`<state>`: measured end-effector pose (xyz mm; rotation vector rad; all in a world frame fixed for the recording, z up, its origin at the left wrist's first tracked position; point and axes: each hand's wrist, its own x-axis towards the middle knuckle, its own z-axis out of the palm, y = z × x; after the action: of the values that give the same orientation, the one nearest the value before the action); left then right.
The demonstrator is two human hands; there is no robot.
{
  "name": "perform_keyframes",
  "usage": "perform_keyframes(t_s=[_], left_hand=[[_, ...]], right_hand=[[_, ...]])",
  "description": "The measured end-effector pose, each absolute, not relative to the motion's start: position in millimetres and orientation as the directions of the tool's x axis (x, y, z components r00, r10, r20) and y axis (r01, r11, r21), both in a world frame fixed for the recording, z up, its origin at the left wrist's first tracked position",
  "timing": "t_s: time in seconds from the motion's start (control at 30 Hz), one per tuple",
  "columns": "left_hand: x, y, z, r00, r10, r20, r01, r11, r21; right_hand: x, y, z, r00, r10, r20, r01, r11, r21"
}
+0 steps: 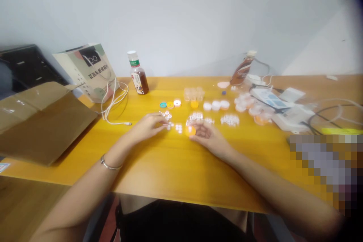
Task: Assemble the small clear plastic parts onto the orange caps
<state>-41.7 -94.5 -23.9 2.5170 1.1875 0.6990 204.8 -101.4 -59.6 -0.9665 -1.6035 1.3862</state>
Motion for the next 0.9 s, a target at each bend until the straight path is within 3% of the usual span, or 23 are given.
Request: perform_keyframes(t_s=[0.13,0.47,0.63,0.77,0.9], left_hand=[[-41,-91,-34,0.525,0.824,0.214,0.728,-0.565,0.389],[-32,-86,-48,0.466,0.864,0.193,0.777,-0.504,0.377],[-30,-88,-45,0.524,0.822,0.223,0.8,-0.565,0.203],[-29,-88,-50,0.581,0.76,0.29,0.795,-0.607,-0.002],[-23,-96,-49,0.604,0.616,0.506,0.728,-0.685,-0.034]], right_hand=[[204,-103,-60,-0.382,0.921,0.08,0.066,0.114,-0.991],[201,-108,-58,-0.401,0.912,0.089,0.051,0.119,-0.992],[201,-109,-58,-0.41,0.905,0.112,0.042,0.142,-0.989],[201,-110,-56,-0.413,0.903,0.119,0.034,0.146,-0.989],[201,-112,-52,-0.413,0.902,0.124,0.037,0.152,-0.988]])
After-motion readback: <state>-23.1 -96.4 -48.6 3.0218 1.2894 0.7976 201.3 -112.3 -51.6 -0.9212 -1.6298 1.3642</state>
